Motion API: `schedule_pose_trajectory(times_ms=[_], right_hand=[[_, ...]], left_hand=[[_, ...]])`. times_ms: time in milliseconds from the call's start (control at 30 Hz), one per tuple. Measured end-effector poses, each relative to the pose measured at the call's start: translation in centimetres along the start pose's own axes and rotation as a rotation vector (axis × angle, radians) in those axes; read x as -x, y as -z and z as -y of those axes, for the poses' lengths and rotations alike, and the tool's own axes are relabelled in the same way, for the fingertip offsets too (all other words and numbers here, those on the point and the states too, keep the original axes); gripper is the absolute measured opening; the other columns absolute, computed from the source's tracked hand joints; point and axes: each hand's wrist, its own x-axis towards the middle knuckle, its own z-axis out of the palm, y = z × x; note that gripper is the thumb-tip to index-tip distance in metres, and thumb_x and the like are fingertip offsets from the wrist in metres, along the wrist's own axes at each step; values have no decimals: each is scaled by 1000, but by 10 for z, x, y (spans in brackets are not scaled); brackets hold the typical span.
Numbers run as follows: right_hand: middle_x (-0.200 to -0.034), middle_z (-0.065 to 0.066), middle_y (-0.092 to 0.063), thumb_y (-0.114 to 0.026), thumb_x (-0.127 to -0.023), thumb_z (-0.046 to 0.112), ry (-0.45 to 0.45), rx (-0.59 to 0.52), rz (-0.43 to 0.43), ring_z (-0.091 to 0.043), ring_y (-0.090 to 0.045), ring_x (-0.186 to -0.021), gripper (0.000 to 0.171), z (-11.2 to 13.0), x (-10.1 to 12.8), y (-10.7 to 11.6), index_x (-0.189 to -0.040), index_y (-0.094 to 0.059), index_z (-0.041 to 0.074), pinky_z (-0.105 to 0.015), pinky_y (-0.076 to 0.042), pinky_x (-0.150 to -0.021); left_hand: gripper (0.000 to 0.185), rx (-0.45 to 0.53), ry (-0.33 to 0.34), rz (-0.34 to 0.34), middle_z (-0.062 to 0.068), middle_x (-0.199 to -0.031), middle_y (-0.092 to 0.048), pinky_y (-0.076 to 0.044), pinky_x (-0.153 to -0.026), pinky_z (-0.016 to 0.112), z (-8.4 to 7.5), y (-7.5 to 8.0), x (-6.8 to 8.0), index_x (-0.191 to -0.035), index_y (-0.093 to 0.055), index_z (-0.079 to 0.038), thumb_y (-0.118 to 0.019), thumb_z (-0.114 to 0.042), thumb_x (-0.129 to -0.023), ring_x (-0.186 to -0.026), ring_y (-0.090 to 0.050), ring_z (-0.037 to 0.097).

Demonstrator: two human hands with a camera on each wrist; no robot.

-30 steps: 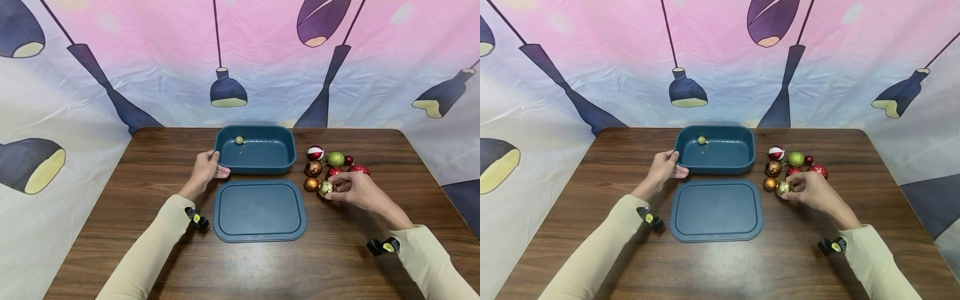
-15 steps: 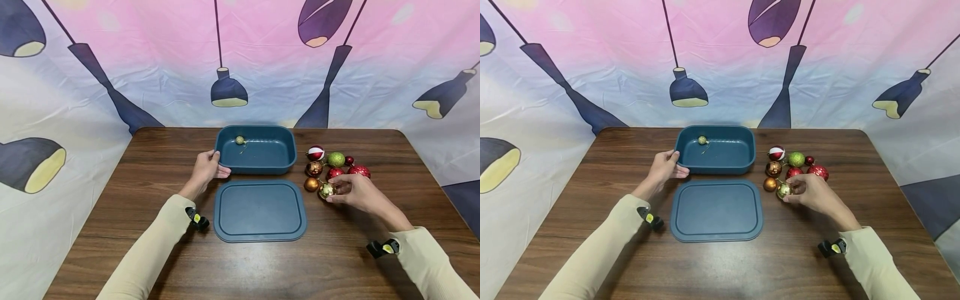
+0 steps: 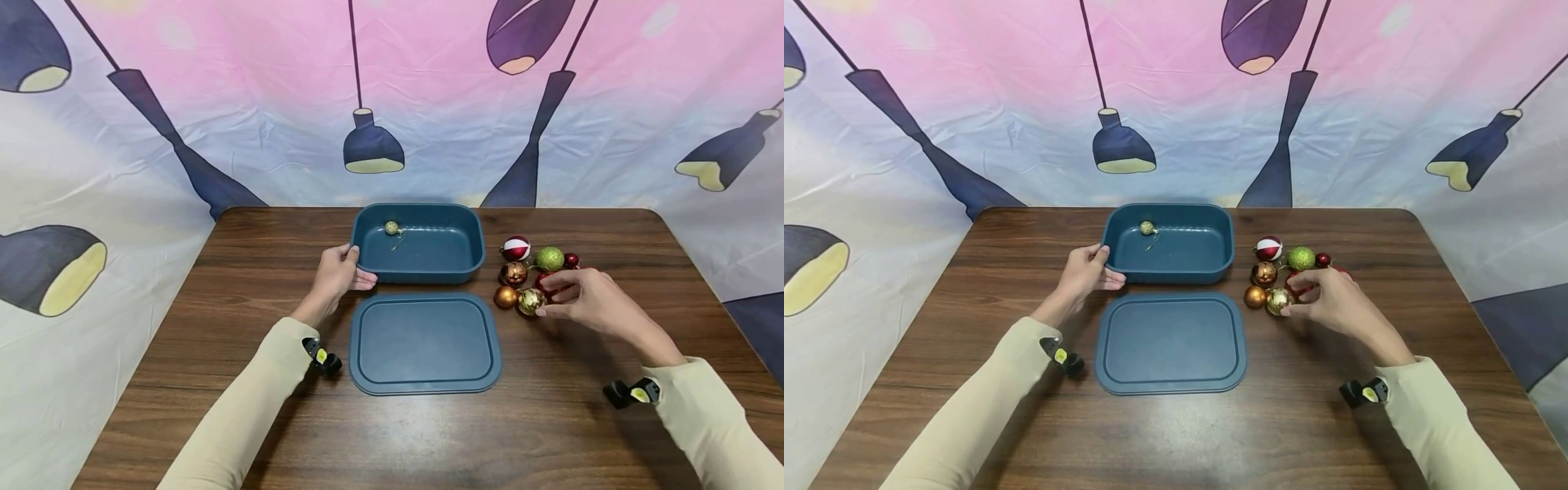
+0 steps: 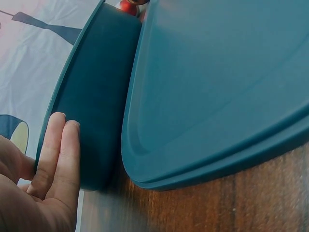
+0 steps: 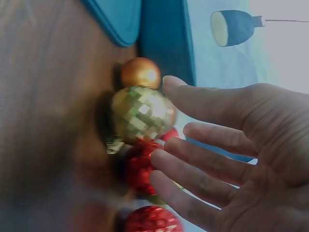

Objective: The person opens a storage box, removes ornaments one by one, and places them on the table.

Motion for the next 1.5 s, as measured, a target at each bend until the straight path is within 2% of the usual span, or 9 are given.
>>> schedule_pose_trajectory(times_ms=[200,333,433,600,733,900,1000,1333,1500], right_hand=[[-112,-21,-73,-87,-83,22,29,43,-25,-28,-74,-90,47,17,-16,14,-119,-72,-2,-29,-59,-66],[-115,-21,-71,-86,-84,29,61,53,-31,-29,-74,-91,47,31,-31,21,-119,-73,1,-40,-61,-72],[-111,-19,-73,-85,-85,32,76,63,-21,-27,-74,-91,48,43,-44,23,-121,-72,3,-46,-60,-76],[-103,-13,-75,-82,-88,30,109,69,3,-22,-72,-85,45,62,-68,19,-123,-71,4,-44,-59,-74],[-107,-13,-74,-80,-90,27,141,62,26,-23,-70,-84,43,75,-88,10,-125,-71,4,-44,-59,-73],[-120,-14,-70,-80,-90,24,170,12,51,-30,-68,-106,41,89,-111,-8,-125,-71,5,-48,-60,-85],[-125,-15,-68,-81,-90,22,181,-2,65,-33,-66,-112,41,96,-124,-20,-125,-71,5,-48,-60,-88],[-130,-17,-65,-78,-92,19,200,-24,99,-34,-65,-116,43,113,-162,-56,-129,-68,0,-45,-59,-91],[-128,-17,-66,-78,-92,16,177,-9,99,-32,-65,-114,43,118,-178,-74,-129,-67,-1,-46,-58,-93]], left_hand=[[55,-4,3,-1,15,-77,-73,-65,-70,33,-1,0,1,-160,-23,-3,-38,-25,-113,-68,-75,21],[55,-2,7,-5,16,-77,-73,-65,-69,33,-1,0,1,-160,-24,-4,-39,-26,-112,-68,-75,22],[55,-2,3,-3,16,-77,-73,-65,-69,34,-1,0,0,-160,-24,-3,-38,-25,-112,-66,-75,20],[54,5,2,-5,15,-76,-73,-65,-69,34,-1,0,0,-160,-26,-3,-38,-25,-112,-66,-75,21],[54,-2,6,1,15,-76,-73,-65,-71,36,-1,0,1,-160,-25,-4,-38,-26,-112,-67,-75,22],[55,2,6,6,15,-76,-73,-65,-71,35,0,0,0,-161,-23,-4,-38,-26,-112,-65,-74,20],[55,9,2,7,15,-75,-72,-65,-69,33,1,0,-1,-160,-23,-3,-38,-25,-112,-65,-74,19],[54,4,-5,-1,14,-75,-72,-65,-68,33,0,2,0,-160,-25,-3,-39,-25,-112,-65,-74,20],[54,-3,1,-5,15,-77,-73,-65,-69,33,0,0,0,-160,-26,-3,-39,-26,-112,-66,-74,20]])
